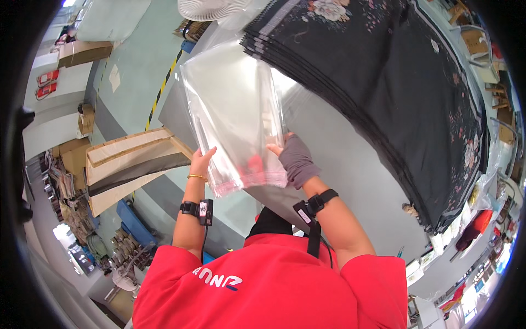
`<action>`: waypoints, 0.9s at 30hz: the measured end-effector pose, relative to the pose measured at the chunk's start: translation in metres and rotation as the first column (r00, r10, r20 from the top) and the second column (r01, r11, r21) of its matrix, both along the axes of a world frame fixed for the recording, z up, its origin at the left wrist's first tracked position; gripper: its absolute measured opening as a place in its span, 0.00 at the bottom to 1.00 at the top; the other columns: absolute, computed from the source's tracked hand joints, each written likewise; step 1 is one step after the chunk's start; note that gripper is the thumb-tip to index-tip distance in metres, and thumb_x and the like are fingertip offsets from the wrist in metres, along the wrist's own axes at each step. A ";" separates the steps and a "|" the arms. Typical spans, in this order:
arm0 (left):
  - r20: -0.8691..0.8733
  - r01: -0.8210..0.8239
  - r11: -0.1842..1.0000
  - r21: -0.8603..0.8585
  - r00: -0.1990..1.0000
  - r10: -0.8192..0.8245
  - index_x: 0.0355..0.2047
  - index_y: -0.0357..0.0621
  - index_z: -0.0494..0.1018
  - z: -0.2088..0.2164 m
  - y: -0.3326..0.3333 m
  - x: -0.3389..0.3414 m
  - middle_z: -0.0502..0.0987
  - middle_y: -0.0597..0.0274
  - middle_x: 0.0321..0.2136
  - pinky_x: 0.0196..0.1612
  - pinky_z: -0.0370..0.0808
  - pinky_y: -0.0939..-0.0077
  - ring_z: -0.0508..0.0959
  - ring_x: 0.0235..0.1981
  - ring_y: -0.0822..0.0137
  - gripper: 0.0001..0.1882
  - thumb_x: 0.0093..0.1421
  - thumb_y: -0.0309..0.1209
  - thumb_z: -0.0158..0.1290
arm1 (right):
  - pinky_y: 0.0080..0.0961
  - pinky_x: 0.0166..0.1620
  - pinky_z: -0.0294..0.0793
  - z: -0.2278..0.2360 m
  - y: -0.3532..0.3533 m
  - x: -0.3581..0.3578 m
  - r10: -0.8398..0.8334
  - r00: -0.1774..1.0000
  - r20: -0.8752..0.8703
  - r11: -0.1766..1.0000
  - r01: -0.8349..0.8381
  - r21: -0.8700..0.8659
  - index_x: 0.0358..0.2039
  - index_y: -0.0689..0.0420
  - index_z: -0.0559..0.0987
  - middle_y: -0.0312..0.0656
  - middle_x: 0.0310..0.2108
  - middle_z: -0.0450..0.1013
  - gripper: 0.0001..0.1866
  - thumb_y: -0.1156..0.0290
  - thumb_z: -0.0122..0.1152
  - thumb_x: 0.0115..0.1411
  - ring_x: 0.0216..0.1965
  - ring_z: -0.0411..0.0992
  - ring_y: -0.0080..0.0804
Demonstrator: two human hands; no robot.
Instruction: The person places a floral-patterned textile into a clear plastic bag, seals it, and writes on the bag with a marker. The person then folds another floral textile and places it into a smaller plastic bag, sealing it as well.
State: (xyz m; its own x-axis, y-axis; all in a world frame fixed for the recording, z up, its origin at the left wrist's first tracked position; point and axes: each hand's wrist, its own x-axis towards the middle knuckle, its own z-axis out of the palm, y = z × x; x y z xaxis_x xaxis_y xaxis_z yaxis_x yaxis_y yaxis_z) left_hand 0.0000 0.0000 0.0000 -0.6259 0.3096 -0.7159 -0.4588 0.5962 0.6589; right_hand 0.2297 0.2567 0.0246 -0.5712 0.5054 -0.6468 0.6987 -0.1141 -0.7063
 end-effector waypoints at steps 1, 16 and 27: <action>0.066 -0.090 0.994 0.058 0.994 0.086 0.60 0.34 0.68 0.008 0.004 0.007 0.80 0.55 0.48 0.45 0.82 0.70 0.83 0.41 0.66 0.26 0.64 0.28 0.62 | 0.34 0.43 0.76 0.002 0.003 -0.003 -0.054 0.995 -0.089 0.991 0.043 -0.123 0.48 0.68 0.76 0.50 0.39 0.79 0.31 0.56 0.75 0.55 0.38 0.75 0.38; 0.127 -0.285 0.947 0.146 0.955 0.268 0.49 0.36 0.75 0.008 0.019 0.053 0.81 0.62 0.39 0.36 0.77 0.75 0.80 0.34 0.72 0.22 0.60 0.33 0.68 | 0.33 0.42 0.76 -0.004 0.017 0.019 -0.048 0.999 -0.021 0.985 0.050 0.166 0.41 0.66 0.79 0.48 0.36 0.81 0.19 0.63 0.72 0.58 0.36 0.77 0.35; 0.324 -0.250 0.961 -0.120 0.905 0.276 0.47 0.35 0.77 0.011 0.005 0.066 0.78 0.71 0.31 0.23 0.66 0.81 0.75 0.25 0.78 0.32 0.62 0.56 0.61 | 0.32 0.47 0.77 -0.003 0.014 0.030 -0.186 0.968 -0.169 0.932 0.119 -0.343 0.57 0.68 0.74 0.39 0.45 0.78 0.25 0.68 0.65 0.62 0.44 0.76 0.29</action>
State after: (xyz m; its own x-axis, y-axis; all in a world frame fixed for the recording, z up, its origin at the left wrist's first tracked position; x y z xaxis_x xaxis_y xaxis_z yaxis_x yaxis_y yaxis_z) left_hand 0.0660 0.0052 0.0108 -0.3970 0.1048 -0.9118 -0.7911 0.4647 0.3978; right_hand 0.2598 0.2706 0.0212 -0.6358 0.3760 -0.6741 0.5059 -0.4565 -0.7319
